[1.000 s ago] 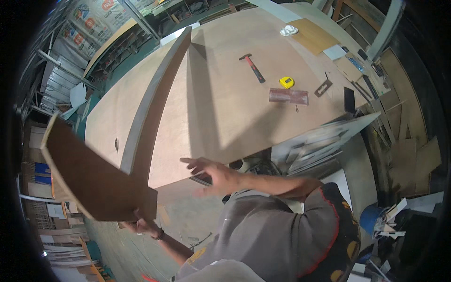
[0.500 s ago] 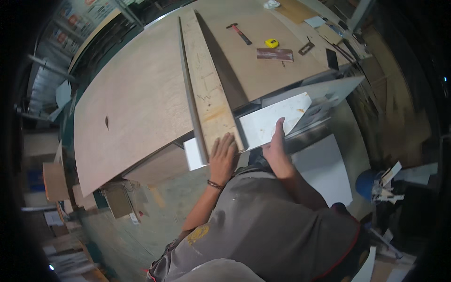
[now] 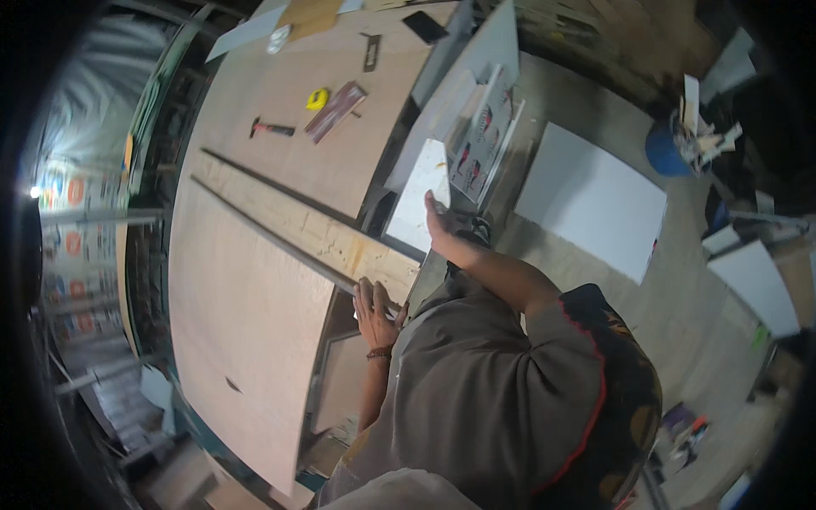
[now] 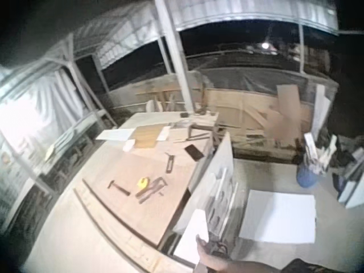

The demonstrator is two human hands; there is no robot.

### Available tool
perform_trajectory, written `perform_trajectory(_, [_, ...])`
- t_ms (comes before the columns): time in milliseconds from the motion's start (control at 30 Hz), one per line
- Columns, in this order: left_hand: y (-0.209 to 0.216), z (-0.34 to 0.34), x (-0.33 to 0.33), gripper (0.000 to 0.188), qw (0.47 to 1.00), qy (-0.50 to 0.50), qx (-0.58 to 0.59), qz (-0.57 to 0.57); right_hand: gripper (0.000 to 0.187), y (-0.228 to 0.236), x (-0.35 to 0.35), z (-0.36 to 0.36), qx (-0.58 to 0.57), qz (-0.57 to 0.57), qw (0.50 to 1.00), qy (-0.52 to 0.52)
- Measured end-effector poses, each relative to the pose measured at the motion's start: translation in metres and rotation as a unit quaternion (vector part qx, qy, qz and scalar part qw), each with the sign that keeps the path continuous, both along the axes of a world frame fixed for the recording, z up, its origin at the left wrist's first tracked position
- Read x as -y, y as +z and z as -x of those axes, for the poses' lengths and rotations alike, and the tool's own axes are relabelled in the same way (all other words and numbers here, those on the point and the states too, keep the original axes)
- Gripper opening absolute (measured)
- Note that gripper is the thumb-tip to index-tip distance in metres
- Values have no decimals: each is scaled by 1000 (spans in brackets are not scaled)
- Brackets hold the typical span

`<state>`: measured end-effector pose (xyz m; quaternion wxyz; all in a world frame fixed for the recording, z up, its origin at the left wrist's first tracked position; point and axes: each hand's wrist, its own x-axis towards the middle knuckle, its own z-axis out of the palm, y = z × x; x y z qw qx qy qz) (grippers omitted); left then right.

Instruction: The person moves white boards on a workbench, uses a hammer to attach a wooden component to a structure, and measures a large board using a tape measure.

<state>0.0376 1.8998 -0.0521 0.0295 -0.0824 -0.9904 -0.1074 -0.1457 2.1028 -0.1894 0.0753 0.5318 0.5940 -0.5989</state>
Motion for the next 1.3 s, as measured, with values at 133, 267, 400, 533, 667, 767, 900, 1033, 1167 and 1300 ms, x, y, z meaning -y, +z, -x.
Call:
perform_trajectory(133, [6, 1, 4, 97, 999, -23, 8, 31, 78, 29, -2, 2, -197, 37, 973, 114])
perform_trajectory(267, [18, 7, -1, 98, 996, -13, 31, 84, 75, 29, 8, 11, -176, 155, 969, 74])
perform_trajectory(400, [24, 39, 16, 101, 987, 10, 94, 126, 69, 36, 17, 36, -142, 208, 962, 102])
perform_trajectory(533, [9, 38, 42, 87, 977, 17, 128, 171, 66, 40, 27, 39, -157, 169, 963, 141])
perform_trajectory(667, [0, 52, 51, 81, 977, 12, 131, 169, 67, 27, 32, 43, -143, 158, 968, 136])
perform_trajectory(767, [54, 111, 11, 77, 920, -26, 286, 265, 68, 3, 39, 50, -100, 179, 971, 123])
perform_trajectory(900, [86, 200, -24, 58, 965, -60, 241, 78, 73, 18, 30, 42, -197, 211, 949, 125])
perform_trajectory(1033, [49, 346, -102, 51, 986, -124, 109, -22, 80, 38, 5, 43, -198, 229, 948, 100])
perform_trajectory(1167, [-1, 480, -192, 64, 976, -214, -37, -31, 72, 26, 0, 43, -155, 276, 937, 148])
perform_trajectory(1300, [-42, 559, -242, 81, 970, -225, -71, -59, 60, -48, -25, 67, -331, -19, 935, 127])
